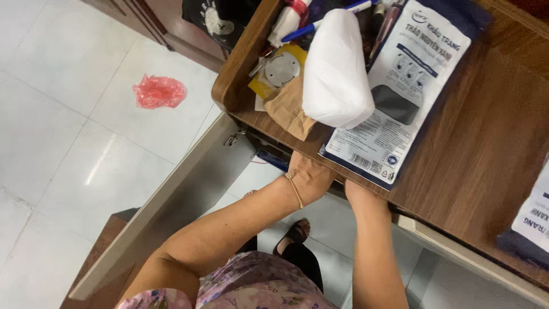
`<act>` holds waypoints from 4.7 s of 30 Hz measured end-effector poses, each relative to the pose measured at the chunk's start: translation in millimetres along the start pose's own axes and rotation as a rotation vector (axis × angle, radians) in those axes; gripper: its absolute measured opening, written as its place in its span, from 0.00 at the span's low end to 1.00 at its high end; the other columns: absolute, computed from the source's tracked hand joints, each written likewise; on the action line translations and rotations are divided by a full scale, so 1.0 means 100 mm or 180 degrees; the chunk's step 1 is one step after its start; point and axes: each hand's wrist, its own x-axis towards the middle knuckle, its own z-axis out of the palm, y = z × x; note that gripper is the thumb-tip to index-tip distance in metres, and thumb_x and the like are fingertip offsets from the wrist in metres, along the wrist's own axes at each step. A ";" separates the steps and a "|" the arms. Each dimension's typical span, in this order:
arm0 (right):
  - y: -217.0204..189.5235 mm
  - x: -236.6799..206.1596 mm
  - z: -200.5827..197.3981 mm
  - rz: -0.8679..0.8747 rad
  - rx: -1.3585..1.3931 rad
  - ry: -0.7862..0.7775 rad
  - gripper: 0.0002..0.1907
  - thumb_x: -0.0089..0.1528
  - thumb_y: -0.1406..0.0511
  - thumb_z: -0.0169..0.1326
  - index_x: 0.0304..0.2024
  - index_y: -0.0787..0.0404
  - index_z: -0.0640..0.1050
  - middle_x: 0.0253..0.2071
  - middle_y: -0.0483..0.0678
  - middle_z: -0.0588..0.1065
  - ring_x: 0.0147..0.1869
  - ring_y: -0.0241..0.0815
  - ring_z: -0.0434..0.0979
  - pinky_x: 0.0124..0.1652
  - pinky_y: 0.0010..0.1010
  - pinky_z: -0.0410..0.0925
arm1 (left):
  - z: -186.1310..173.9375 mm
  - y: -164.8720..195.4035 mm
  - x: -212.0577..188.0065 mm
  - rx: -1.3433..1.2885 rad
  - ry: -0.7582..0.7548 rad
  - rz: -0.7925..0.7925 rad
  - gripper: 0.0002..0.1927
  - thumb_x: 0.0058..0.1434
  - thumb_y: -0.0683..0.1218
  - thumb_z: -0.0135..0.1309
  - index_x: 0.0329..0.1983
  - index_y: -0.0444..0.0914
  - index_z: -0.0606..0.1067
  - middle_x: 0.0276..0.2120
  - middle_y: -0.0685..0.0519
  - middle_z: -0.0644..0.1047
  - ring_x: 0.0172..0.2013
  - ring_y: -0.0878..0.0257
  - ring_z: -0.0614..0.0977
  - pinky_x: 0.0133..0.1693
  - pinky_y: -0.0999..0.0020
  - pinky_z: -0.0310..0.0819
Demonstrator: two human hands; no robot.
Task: The person empties the contents of dresser drawers one at a time, first removing packaged face masks and small supply packets, then clothing, gloves, a charging cable and small boxes, and arranges the items back into the drawers.
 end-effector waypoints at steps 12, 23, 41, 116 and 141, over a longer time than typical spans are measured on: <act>0.44 0.25 0.44 -0.1085 0.0461 0.0897 0.26 0.70 0.57 0.47 0.64 0.67 0.70 0.62 0.62 0.71 0.62 0.57 0.71 0.59 0.44 0.66 | 1.10 -0.23 0.00 -0.0997 0.0205 0.0312 0.20 0.66 0.49 0.52 0.58 0.34 0.74 0.56 0.40 0.76 0.58 0.45 0.75 0.60 0.50 0.67; 0.27 -1.71 -0.91 -0.2391 0.1065 0.1133 0.07 0.61 0.69 0.60 0.41 0.65 0.82 0.50 0.58 0.82 0.47 0.54 0.85 0.49 0.41 0.75 | -0.25 0.50 -0.26 0.0285 -0.0988 -0.0195 0.24 0.57 0.52 0.60 0.53 0.33 0.76 0.51 0.39 0.76 0.55 0.41 0.74 0.56 0.35 0.62; 1.38 -1.41 -1.76 -0.1160 -0.0028 0.2786 0.17 0.62 0.69 0.62 0.53 0.62 0.80 0.61 0.52 0.75 0.65 0.57 0.74 0.72 0.50 0.60 | 0.49 2.56 0.98 -0.4499 -0.0719 -0.0844 0.46 0.60 0.50 0.64 0.71 0.21 0.55 0.56 0.36 0.77 0.58 0.50 0.80 0.56 0.60 0.78; -0.27 -0.87 0.36 -0.1623 0.0289 0.1287 0.46 0.62 0.67 0.57 0.76 0.73 0.48 0.72 0.73 0.47 0.81 0.69 0.46 0.73 0.61 0.45 | 0.28 0.00 -0.30 -0.4893 -0.0008 -0.0878 0.22 0.66 0.43 0.62 0.60 0.31 0.71 0.53 0.50 0.78 0.53 0.65 0.76 0.58 0.65 0.74; 0.01 -0.96 -0.12 -0.0762 0.0099 0.0760 0.33 0.50 0.70 0.61 0.58 0.71 0.69 0.56 0.69 0.70 0.61 0.70 0.68 0.58 0.53 0.63 | 0.26 0.43 -0.39 -0.3548 -0.0515 -0.1736 0.12 0.65 0.42 0.56 0.47 0.29 0.77 0.40 0.44 0.83 0.42 0.58 0.83 0.43 0.62 0.79</act>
